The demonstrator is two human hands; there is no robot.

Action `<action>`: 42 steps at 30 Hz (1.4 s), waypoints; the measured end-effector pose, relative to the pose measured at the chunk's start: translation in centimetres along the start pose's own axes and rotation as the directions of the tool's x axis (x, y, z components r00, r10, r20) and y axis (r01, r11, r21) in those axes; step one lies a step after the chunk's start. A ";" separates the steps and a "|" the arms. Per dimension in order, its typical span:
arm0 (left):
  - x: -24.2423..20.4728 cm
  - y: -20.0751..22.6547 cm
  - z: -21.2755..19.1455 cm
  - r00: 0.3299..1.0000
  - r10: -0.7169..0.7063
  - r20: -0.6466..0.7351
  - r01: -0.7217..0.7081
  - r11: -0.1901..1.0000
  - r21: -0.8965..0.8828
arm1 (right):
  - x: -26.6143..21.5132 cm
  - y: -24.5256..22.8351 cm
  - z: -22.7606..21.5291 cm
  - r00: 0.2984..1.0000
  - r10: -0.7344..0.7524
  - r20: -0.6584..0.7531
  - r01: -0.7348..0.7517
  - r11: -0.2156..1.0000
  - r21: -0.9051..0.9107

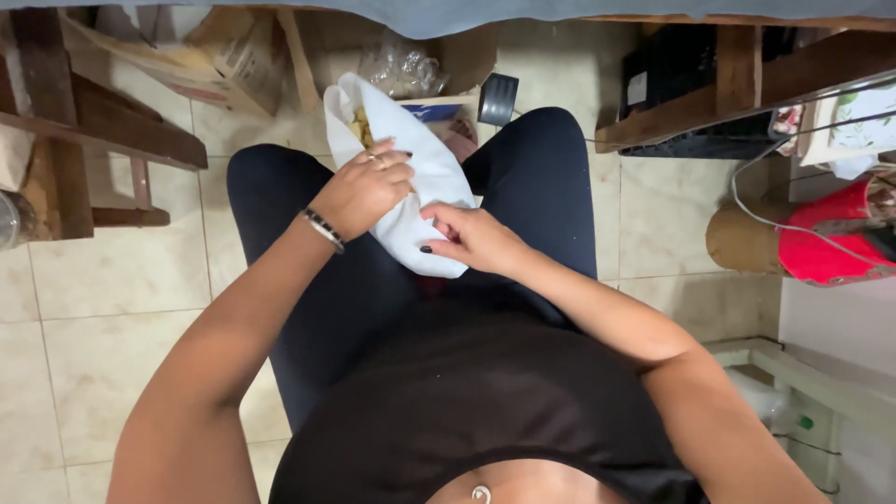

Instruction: Cutting foam strips into small pieces with scissors to fill a bag and then tying it closed.

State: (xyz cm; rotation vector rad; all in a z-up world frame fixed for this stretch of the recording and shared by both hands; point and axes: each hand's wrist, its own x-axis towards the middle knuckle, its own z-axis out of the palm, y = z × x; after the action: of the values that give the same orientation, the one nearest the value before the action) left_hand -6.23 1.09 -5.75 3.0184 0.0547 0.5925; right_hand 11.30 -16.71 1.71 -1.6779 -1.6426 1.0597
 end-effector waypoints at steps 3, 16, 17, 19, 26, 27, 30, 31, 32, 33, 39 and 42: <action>-1.7 1.0 -2.9 0.996 -0.069 -0.057 0.063 0.993 -0.100 | 0.6 0.7 -1.0 0.987 -0.081 -0.142 0.077 0.996 -0.033; -6.4 4.5 -11.4 0.933 -0.306 -0.187 0.282 0.949 -0.143 | 5.8 -1.7 -6.1 0.922 0.116 -0.370 -0.188 0.968 -0.165; -6.2 4.6 -11.4 0.933 -0.305 -0.192 0.281 0.949 -0.143 | 5.5 -1.2 -6.1 0.921 0.113 -0.372 -0.187 0.968 -0.169; -6.0 5.4 -11.3 0.933 -0.302 -0.196 0.281 0.951 -0.130 | 4.3 -0.1 -6.0 0.898 0.156 -0.412 -0.207 0.975 -0.082; -5.7 5.4 -8.7 0.873 -0.483 -0.070 0.476 0.874 -0.096 | 5.3 -1.7 -5.1 0.831 -0.508 -0.227 0.309 0.761 -0.571; -4.8 5.7 -8.8 0.817 -0.567 -0.109 0.558 0.823 -0.103 | 5.7 -3.3 -4.6 0.880 -0.474 -0.014 0.395 0.748 -0.533; -2.6 6.8 -9.2 0.671 -0.733 -0.110 0.729 0.680 -0.083 | 8.6 -5.5 -3.1 0.909 -0.298 0.290 0.412 0.738 -0.534; -2.1 7.2 -9.3 0.587 -0.807 -0.066 0.806 0.590 -0.049 | 9.7 -5.7 -2.4 0.922 -0.152 0.356 0.348 0.728 -0.591; -2.2 7.0 -8.6 0.584 -0.809 -0.066 0.808 0.587 -0.049 | 10.6 -6.1 -2.3 0.921 -0.153 0.359 0.351 0.727 -0.590; -2.3 6.9 -7.9 0.547 -0.837 -0.017 0.829 0.545 -0.128 | 11.4 -6.4 -2.0 0.898 0.041 0.437 0.277 0.720 -0.637; -1.8 6.3 -8.8 0.292 -0.770 0.568 0.914 0.050 -0.402 | 13.0 -4.9 1.1 0.754 0.376 0.539 0.258 0.584 -0.770; -1.4 6.1 -8.8 0.339 -0.738 0.583 0.874 0.017 -0.486 | 13.8 0.4 3.3 0.699 0.467 0.541 0.256 0.543 -0.800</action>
State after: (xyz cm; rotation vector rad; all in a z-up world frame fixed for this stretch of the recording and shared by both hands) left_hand -10.72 -4.60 2.33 1.6364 1.1649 0.1046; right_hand 7.90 -3.57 -2.50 -2.0990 -2.9901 1.1379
